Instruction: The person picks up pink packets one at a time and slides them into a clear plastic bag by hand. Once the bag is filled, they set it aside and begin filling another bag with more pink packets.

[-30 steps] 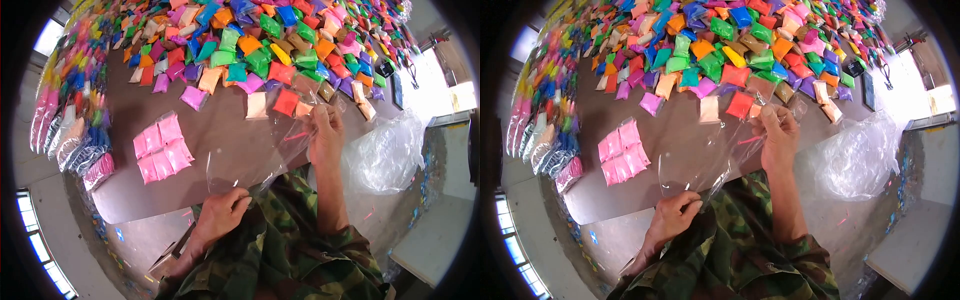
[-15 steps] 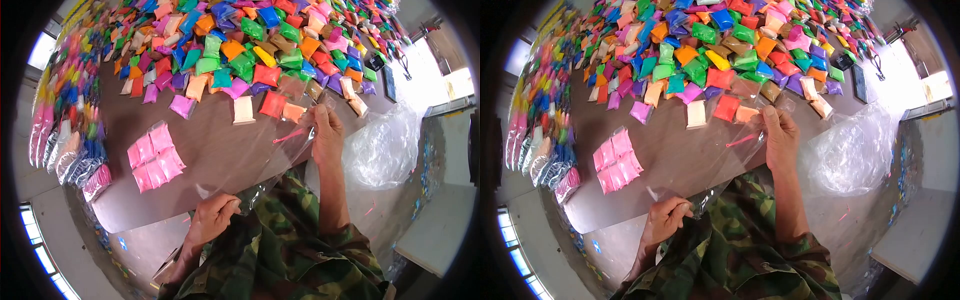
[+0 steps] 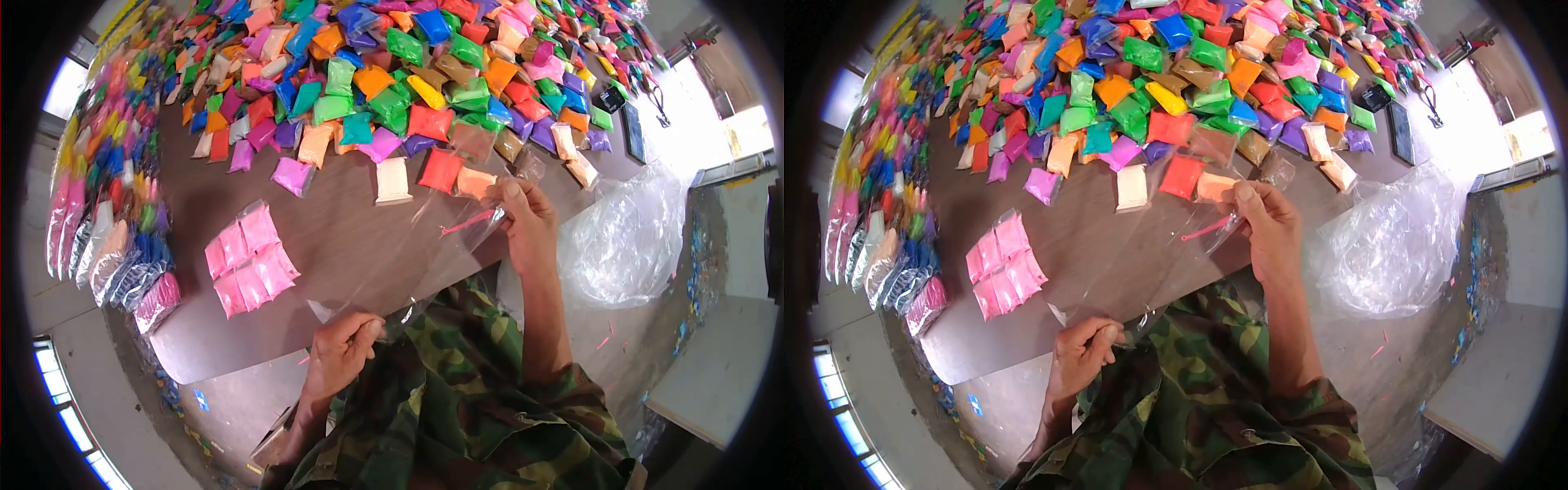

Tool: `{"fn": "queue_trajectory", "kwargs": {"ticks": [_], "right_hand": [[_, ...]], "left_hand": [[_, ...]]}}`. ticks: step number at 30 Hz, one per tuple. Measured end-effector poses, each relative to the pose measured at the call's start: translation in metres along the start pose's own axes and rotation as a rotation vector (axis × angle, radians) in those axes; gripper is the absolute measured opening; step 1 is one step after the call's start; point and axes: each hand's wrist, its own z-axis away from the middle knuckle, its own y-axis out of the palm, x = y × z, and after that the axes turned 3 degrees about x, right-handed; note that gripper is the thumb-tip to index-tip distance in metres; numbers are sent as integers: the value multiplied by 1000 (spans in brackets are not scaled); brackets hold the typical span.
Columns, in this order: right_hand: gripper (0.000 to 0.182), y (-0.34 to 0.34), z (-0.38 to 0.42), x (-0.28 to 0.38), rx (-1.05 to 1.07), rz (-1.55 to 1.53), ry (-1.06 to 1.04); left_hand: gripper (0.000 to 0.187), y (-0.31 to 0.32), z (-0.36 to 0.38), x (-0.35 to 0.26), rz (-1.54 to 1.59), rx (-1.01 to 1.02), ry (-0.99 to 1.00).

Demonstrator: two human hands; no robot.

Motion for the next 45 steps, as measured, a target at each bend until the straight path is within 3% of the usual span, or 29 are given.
{"fn": "queue_trajectory", "kwargs": {"ticks": [13, 18, 21, 24, 27, 36, 39, 43, 45], "right_hand": [[37, 26, 2, 8, 156, -280, 135], [29, 16, -11, -10, 60, -317, 65], [25, 18, -16, -12, 9, -314, 30], [26, 25, -15, -10, 12, -295, 32], [28, 33, -13, -5, 51, -248, 41], [35, 49, -17, 7, 250, 14, -26], [37, 52, -18, 9, 329, 134, -6], [39, 59, -25, 16, 436, 363, -54], [42, 67, -29, 9, 431, 248, -87]], "left_hand": [[20, 8, 0, -8, 129, 46, -90], [22, 19, 2, 4, 29, -8, 49], [26, 27, 5, 2, 224, -94, 69], [33, 21, 6, 5, 363, -18, -14], [32, 12, 8, -16, 259, -48, -131], [30, -1, -30, -26, -328, -232, 374], [29, 2, -65, -35, -124, -219, 409], [28, -1, -98, -42, 215, 36, 223], [29, 1, -104, -48, 485, 194, 148]]}}
